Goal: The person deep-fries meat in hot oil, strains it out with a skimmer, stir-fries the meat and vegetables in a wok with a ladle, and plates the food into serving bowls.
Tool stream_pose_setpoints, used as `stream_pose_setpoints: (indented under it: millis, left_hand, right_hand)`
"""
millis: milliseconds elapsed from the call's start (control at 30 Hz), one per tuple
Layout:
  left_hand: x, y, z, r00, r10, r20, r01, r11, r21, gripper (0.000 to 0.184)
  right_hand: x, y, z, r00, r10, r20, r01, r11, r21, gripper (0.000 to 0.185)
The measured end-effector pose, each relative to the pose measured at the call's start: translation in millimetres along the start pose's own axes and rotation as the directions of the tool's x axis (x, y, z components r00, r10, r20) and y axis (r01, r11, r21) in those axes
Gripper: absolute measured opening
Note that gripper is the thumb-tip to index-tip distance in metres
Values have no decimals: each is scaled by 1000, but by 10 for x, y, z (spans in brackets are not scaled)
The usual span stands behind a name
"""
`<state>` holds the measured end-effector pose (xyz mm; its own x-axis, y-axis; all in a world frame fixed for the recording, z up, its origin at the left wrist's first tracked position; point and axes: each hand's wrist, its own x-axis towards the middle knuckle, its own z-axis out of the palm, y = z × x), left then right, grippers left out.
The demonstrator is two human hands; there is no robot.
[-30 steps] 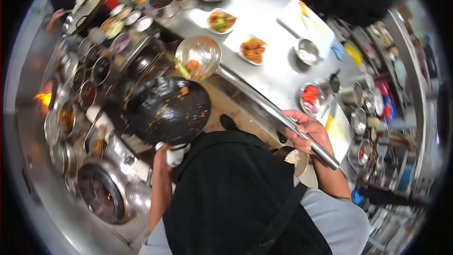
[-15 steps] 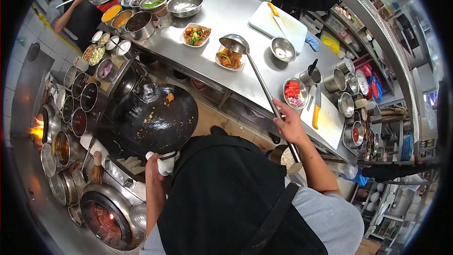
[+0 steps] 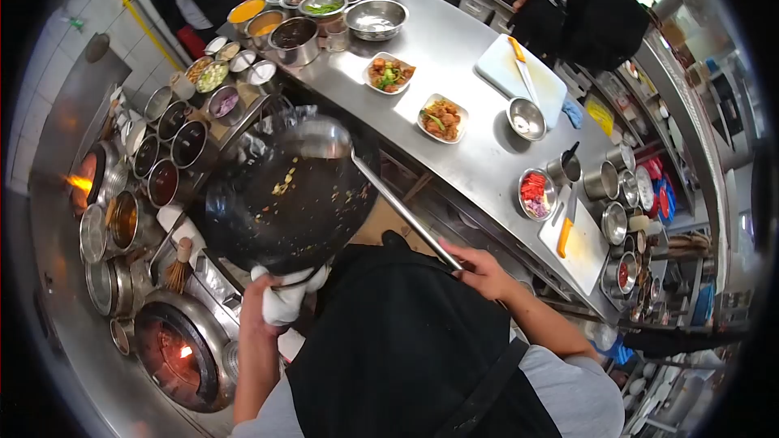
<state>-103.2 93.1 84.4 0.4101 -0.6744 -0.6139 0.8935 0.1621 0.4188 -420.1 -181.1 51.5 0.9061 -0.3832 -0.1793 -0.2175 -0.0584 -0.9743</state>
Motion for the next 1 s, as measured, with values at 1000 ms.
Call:
stream_pose_setpoints:
  millis: [1000]
  left_hand:
    - [369, -539, 105, 785, 558, -270, -362, 767, 531, 26]
  right_hand:
    - [1246, -895, -268, 997, -26, -72, 37, 987, 159, 70]
